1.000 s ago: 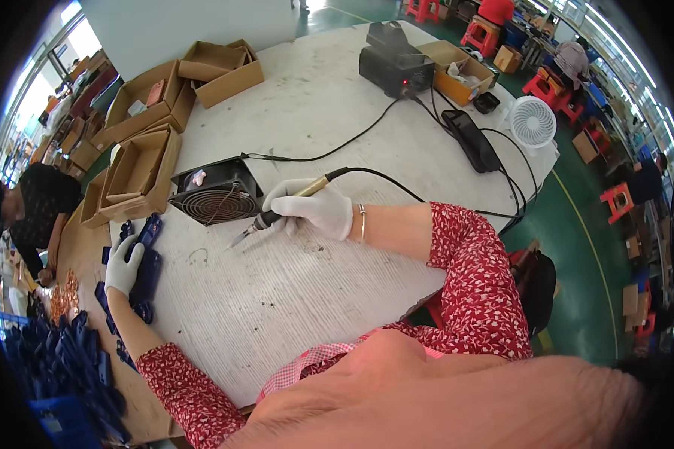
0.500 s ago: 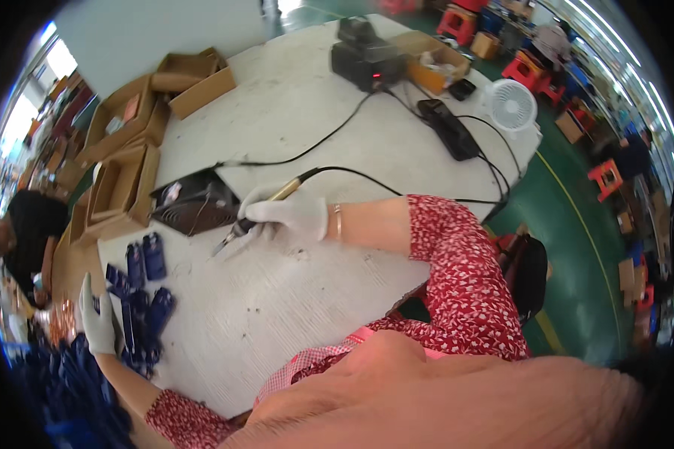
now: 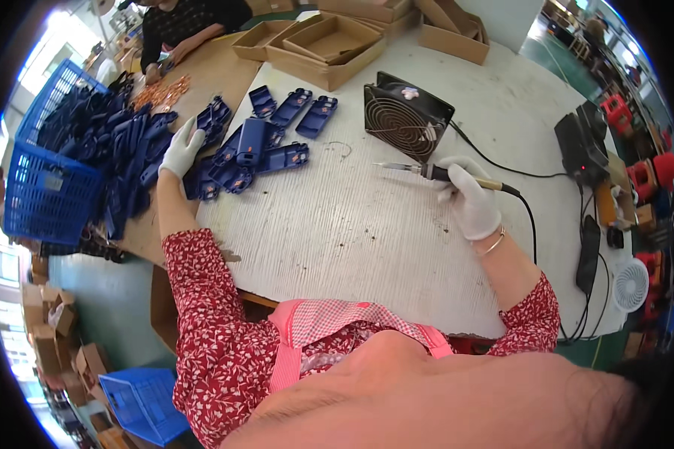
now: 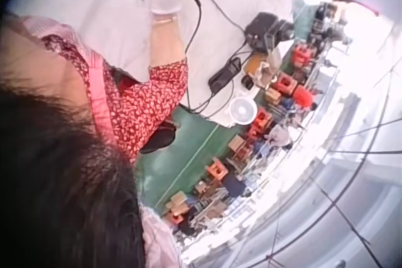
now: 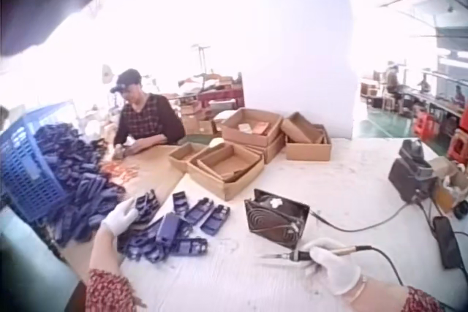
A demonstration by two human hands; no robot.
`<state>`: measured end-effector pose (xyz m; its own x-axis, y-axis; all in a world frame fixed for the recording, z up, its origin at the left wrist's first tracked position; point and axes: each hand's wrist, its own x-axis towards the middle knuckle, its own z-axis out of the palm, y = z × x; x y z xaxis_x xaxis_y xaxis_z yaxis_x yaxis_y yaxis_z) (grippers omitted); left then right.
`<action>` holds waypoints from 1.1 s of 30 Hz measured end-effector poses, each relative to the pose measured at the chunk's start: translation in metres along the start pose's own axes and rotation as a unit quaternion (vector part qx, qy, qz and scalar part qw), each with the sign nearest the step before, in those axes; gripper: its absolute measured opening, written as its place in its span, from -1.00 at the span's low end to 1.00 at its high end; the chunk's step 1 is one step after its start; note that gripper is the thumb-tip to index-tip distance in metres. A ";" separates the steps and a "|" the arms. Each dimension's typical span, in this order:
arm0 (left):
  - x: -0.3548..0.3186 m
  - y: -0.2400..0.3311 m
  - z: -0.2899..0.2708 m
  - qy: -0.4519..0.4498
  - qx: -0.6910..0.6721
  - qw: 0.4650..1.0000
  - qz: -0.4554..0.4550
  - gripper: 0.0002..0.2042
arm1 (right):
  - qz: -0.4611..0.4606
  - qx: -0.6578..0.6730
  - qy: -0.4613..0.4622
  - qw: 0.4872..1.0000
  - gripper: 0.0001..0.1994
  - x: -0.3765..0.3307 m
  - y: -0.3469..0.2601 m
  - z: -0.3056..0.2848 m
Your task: The person solders components into plastic casings using a soldering iron, stacks the processed casings on the table, and places them into a cardboard box.
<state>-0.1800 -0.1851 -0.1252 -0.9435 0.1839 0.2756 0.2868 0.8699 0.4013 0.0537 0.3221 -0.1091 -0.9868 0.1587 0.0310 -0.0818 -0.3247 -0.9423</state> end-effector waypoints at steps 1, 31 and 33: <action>0.002 0.002 0.005 -0.002 -0.021 1.000 0.020 -0.39 | 0.009 0.002 0.003 1.000 -0.82 0.000 0.000 -0.001; 0.057 0.044 0.041 -0.012 0.029 0.999 -0.034 -0.35 | 0.009 -0.020 0.007 1.000 -0.80 -0.003 -0.003 0.004; 0.057 0.047 0.040 -0.027 -0.003 1.000 0.006 -0.39 | 0.012 -0.015 -0.005 1.000 -0.80 -0.003 -0.003 0.004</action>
<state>-0.2271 -0.1153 -0.1251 -0.9476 0.2181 0.2334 0.2984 0.8650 0.4034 0.0568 0.3191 -0.1052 -0.9897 0.1424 0.0121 -0.0550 -0.3009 -0.9521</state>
